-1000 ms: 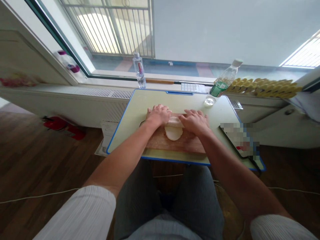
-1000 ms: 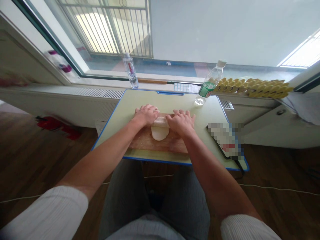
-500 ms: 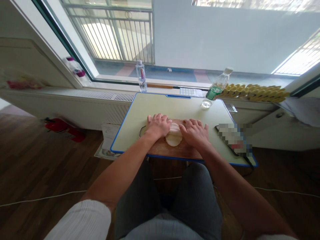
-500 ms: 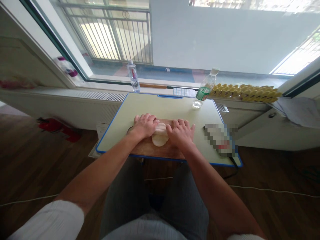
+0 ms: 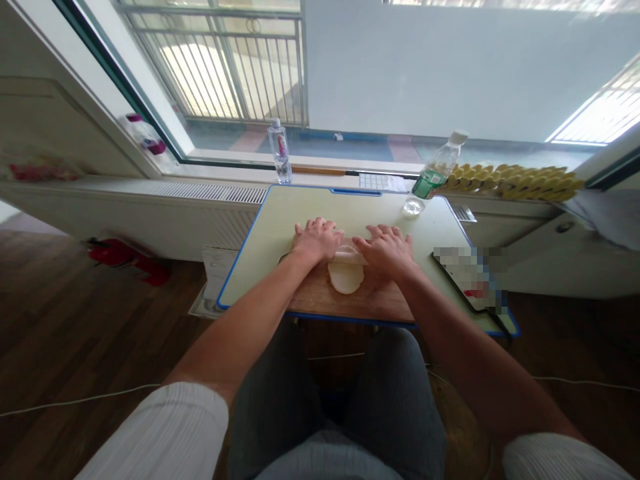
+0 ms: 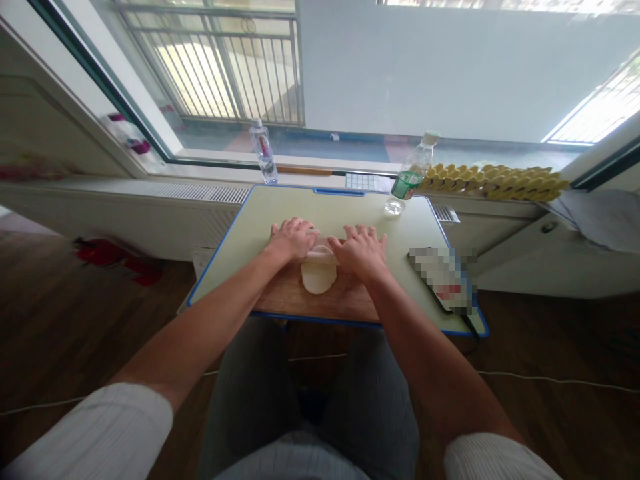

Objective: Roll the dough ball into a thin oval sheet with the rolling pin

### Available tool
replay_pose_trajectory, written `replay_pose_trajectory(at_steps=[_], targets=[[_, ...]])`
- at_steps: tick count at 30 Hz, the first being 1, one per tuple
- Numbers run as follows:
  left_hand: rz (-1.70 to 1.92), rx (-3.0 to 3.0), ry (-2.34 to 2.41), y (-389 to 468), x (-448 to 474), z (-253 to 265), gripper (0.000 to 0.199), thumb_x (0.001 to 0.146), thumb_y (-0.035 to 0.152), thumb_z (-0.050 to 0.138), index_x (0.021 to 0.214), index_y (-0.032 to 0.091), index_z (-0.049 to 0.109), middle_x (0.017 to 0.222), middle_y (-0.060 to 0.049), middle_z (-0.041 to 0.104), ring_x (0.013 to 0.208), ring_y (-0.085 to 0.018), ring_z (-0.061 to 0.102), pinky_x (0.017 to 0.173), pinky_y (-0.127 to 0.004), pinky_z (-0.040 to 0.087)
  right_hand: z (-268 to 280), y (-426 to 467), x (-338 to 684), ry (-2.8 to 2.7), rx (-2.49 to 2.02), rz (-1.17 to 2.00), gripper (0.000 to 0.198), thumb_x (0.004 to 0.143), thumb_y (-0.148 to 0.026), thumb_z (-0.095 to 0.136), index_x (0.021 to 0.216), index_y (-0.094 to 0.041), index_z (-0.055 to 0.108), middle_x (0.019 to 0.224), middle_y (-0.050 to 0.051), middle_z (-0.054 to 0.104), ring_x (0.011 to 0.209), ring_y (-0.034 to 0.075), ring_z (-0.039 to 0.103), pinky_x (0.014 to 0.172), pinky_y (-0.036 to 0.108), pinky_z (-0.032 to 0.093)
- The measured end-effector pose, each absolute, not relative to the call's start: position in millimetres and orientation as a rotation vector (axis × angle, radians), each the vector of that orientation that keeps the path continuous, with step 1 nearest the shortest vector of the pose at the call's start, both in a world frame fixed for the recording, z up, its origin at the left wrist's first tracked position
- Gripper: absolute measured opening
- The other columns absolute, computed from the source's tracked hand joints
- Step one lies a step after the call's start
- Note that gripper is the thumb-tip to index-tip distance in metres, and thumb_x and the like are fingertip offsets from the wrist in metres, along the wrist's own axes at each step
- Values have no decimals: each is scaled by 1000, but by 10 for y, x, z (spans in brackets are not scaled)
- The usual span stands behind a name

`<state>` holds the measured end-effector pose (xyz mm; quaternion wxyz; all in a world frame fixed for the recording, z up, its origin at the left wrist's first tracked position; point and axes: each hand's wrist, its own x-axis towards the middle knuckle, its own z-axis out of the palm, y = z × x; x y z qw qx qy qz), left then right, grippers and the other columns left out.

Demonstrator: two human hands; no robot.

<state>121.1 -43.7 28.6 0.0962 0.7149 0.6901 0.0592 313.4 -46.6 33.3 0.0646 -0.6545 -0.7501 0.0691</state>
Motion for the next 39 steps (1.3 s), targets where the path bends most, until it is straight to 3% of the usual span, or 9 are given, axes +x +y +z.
replay_pose_trajectory(at_steps=[11,25,39], targets=[[349,2119,2147,-167,1217,284,50,110,49,36,129,22,74,142,-16,69,135,-35,61,120,-61,40,311,-30,3094,-2175,-2009,247,67,104,-63,46,148,-17,67,153,21,65,140,39,58,120,60,40],[245,2166,2050,-553,1240,267,56,110,54,30,139,28,70,152,-14,64,138,-37,57,120,-66,38,280,-487,3163,-2192,-2001,309,75,104,-71,40,160,-24,57,167,11,55,153,36,44,128,58,31],[242,2133,2084,-291,1236,326,52,110,49,32,131,24,73,145,-17,68,136,-36,61,118,-65,42,292,-201,3147,-2164,-2019,330,75,103,-71,43,154,-19,62,159,19,61,146,39,53,122,58,37]])
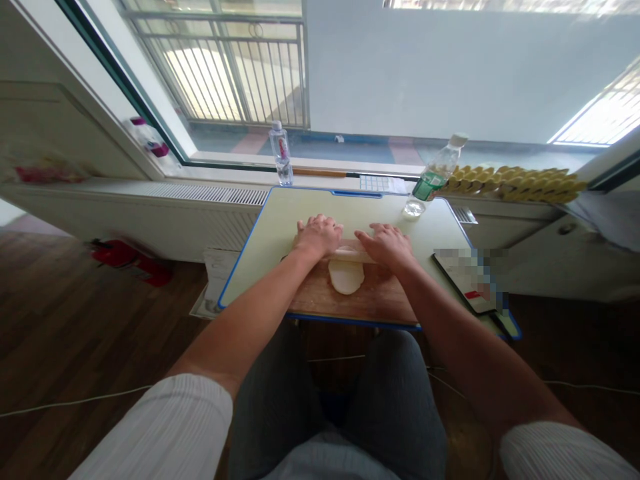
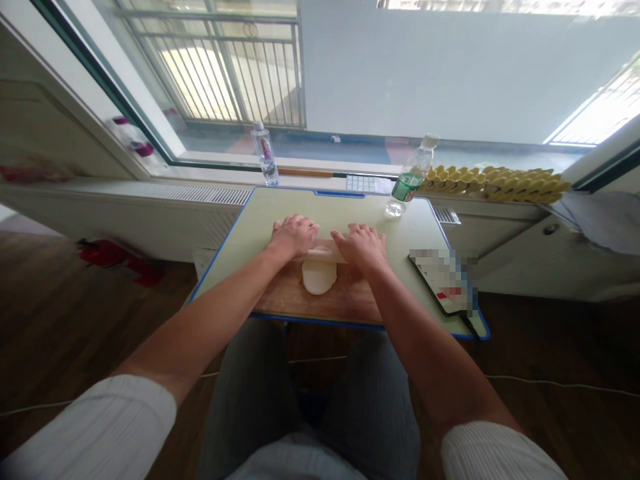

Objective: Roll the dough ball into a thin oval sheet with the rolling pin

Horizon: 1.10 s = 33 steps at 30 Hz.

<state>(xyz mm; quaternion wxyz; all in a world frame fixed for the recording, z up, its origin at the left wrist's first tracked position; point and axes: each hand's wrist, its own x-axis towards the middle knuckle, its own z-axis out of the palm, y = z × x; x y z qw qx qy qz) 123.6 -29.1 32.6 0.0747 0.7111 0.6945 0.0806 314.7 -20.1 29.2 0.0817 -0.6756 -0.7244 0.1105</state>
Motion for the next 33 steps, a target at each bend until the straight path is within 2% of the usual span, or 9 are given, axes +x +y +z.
replay_pose_trajectory(at_steps=[6,12,33], targets=[[283,2130,2091,-204,1233,298,52,110,52,35,131,25,74,145,-16,69,136,-35,60,119,-62,41,289,-102,3141,-2158,-2018,314,71,103,-69,44,149,-18,66,153,21,65,140,40,59,119,58,41],[309,2126,2087,-209,1232,277,53,110,53,34,131,26,74,144,-16,69,137,-35,60,120,-60,40,265,-87,3137,-2161,-2035,284,69,104,-68,44,149,-19,65,154,20,65,140,39,58,118,55,40],[359,2190,2095,-293,1219,261,52,111,51,33,122,24,76,135,-15,73,128,-33,64,110,-53,48,292,-183,3138,-2160,-2008,254,68,104,-67,45,148,-19,66,150,20,68,138,39,60,117,54,42]])
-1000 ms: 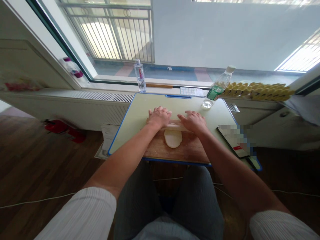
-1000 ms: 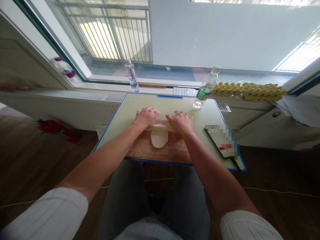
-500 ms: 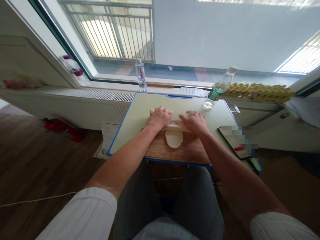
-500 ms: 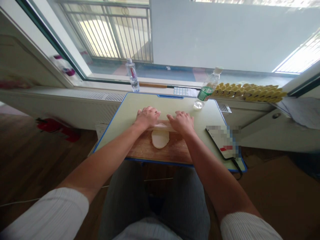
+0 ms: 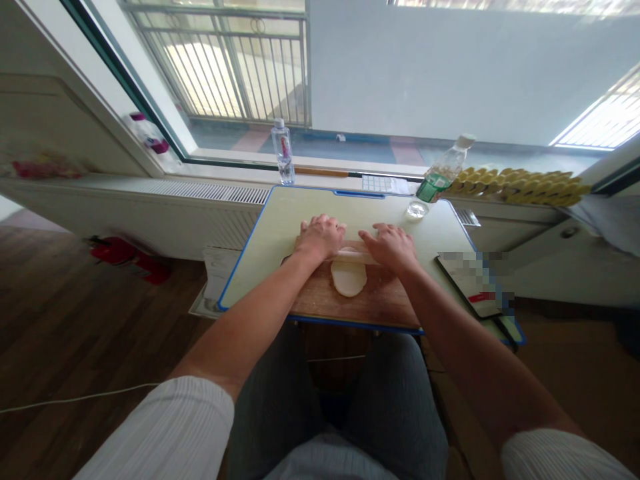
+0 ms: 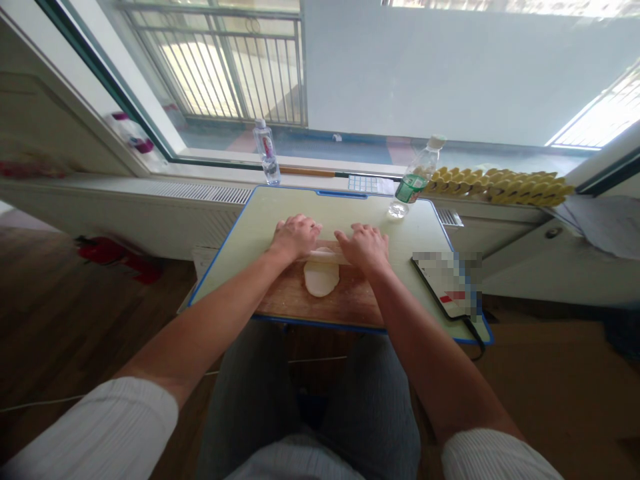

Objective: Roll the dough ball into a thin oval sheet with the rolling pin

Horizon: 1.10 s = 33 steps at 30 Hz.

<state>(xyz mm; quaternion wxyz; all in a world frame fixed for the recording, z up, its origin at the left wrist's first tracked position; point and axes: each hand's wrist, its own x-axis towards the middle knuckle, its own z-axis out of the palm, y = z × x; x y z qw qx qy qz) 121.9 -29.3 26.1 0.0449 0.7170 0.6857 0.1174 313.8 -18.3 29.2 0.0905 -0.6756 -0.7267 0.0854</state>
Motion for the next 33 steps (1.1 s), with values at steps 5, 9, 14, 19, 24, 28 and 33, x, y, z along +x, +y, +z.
replay_pose_trajectory(at_steps=[5,9,14,19,24,28,33], targets=[[377,2226,2092,-395,1220,252,52,112,51,32,120,25,77,131,-14,73,126,-32,65,109,-51,48,293,-272,3141,-2154,-2001,244,69,104,-66,45,150,-19,66,153,19,66,142,37,57,120,53,39],[398,2256,2092,-496,1220,242,53,112,50,31,121,26,77,130,-13,74,124,-31,65,108,-49,48,295,-357,3141,-2140,-2003,223,69,103,-66,45,150,-20,67,153,18,67,142,37,57,121,53,38],[401,2241,2112,-605,1243,250,49,112,49,34,121,26,76,132,-12,74,126,-31,64,109,-49,47,273,-438,3149,-2131,-2022,221,68,103,-66,46,148,-21,68,151,16,68,141,37,58,120,53,39],[421,2225,2137,-758,1278,260,45,112,48,37,123,27,75,133,-11,73,126,-31,63,110,-49,45,254,-530,3152,-2129,-2019,205,65,103,-64,45,147,-21,68,151,15,69,140,36,58,118,51,40],[475,2266,2168,-935,1303,233,41,112,47,40,123,26,74,132,-11,73,126,-31,62,110,-50,42,259,-685,3138,-2128,-1996,95,59,106,-59,44,141,-20,71,146,16,71,137,35,59,117,51,39],[507,2277,2191,-1069,1322,232,42,113,48,39,125,26,72,135,-12,72,126,-33,60,113,-51,39,245,-900,3151,-2147,-1922,-11,51,109,-54,39,127,-23,75,140,13,74,135,35,57,121,56,33],[478,2277,2191,-1244,1323,248,45,113,51,36,132,28,70,143,-11,69,132,-34,56,119,-53,33,202,-1171,3197,-2163,-1864,-83,53,113,-51,30,133,-25,72,153,12,66,143,35,48,126,61,23]])
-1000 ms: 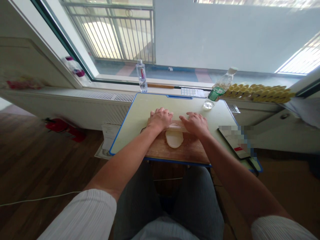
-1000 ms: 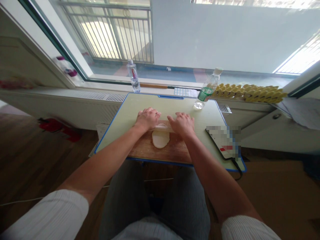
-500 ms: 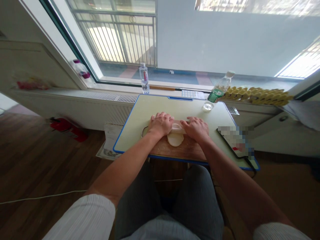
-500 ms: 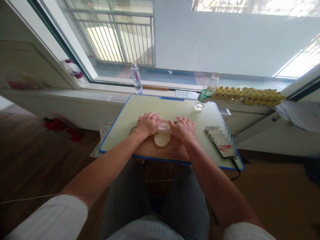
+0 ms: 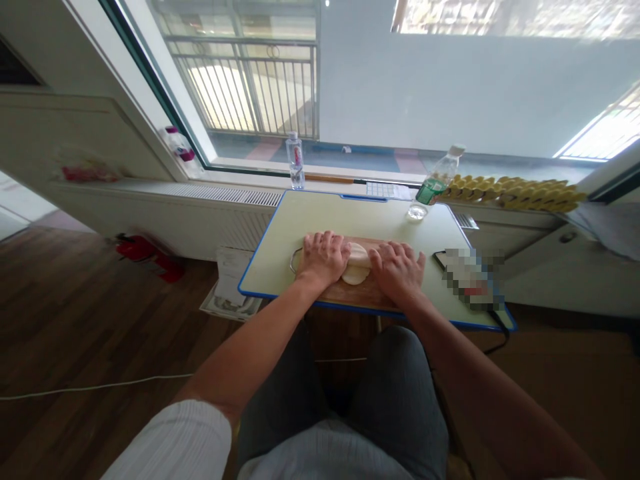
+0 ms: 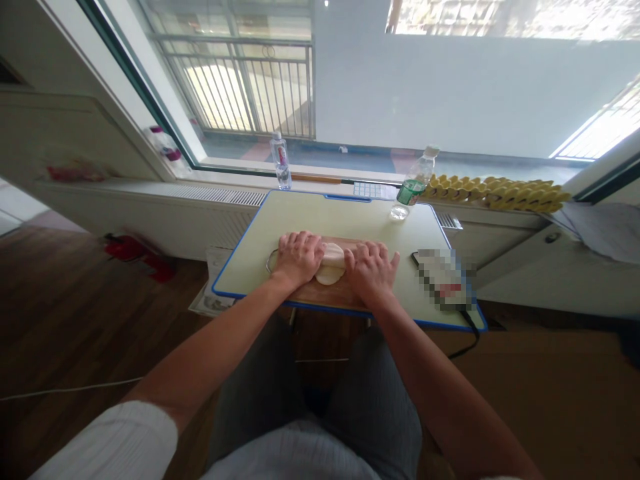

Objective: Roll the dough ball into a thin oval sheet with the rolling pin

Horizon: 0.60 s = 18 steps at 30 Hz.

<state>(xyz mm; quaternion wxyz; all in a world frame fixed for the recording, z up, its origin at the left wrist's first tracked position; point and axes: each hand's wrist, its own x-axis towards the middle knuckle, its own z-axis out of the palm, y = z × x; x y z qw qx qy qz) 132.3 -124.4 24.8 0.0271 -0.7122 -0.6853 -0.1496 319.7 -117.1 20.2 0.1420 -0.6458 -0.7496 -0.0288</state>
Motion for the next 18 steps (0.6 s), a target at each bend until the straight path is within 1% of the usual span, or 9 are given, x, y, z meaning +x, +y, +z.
replay_pose_trajectory(at_steps=[2,4,10,13,15,18], targets=[[-450,-2197,-2121,-1286,1317,241,46,113,51,35,133,29,70,144,-11,68,134,-34,55,120,-53,33,190,-1220,3208,-2151,-1862,-77,54,113,-52,30,139,-24,69,158,12,62,147,34,44,127,61,22],[-461,-2194,-2109,-1288,1311,225,46,113,52,35,132,29,70,144,-11,68,133,-34,55,119,-53,34,191,-1227,3210,-2148,-1870,-63,54,113,-52,31,140,-24,68,159,12,62,148,35,44,127,62,23],[-486,-2202,-2115,-1036,1288,181,42,112,50,39,127,27,72,138,-11,70,129,-32,58,114,-52,39,254,-1041,3182,-2189,-1903,-51,52,112,-48,33,132,-23,74,146,14,70,138,36,52,122,63,31],[-449,-2242,-2148,-827,1262,187,43,112,49,39,129,27,72,142,-11,69,132,-32,58,115,-53,39,280,-844,3176,-2177,-1920,2,53,110,-48,38,144,-24,70,151,12,68,141,35,51,123,61,33],[-407,-2277,-2188,-684,1240,199,44,112,49,38,132,29,71,147,-11,67,135,-32,57,117,-55,39,288,-681,3178,-2177,-1938,57,57,107,-52,41,151,-26,65,158,10,63,144,35,49,123,59,34],[-348,-2330,-2239,-476,1207,227,46,112,51,35,136,32,69,151,-10,64,138,-32,56,118,-57,41,288,-412,3183,-2189,-1971,147,63,104,-60,44,155,-27,63,163,9,59,147,36,48,125,59,34]])
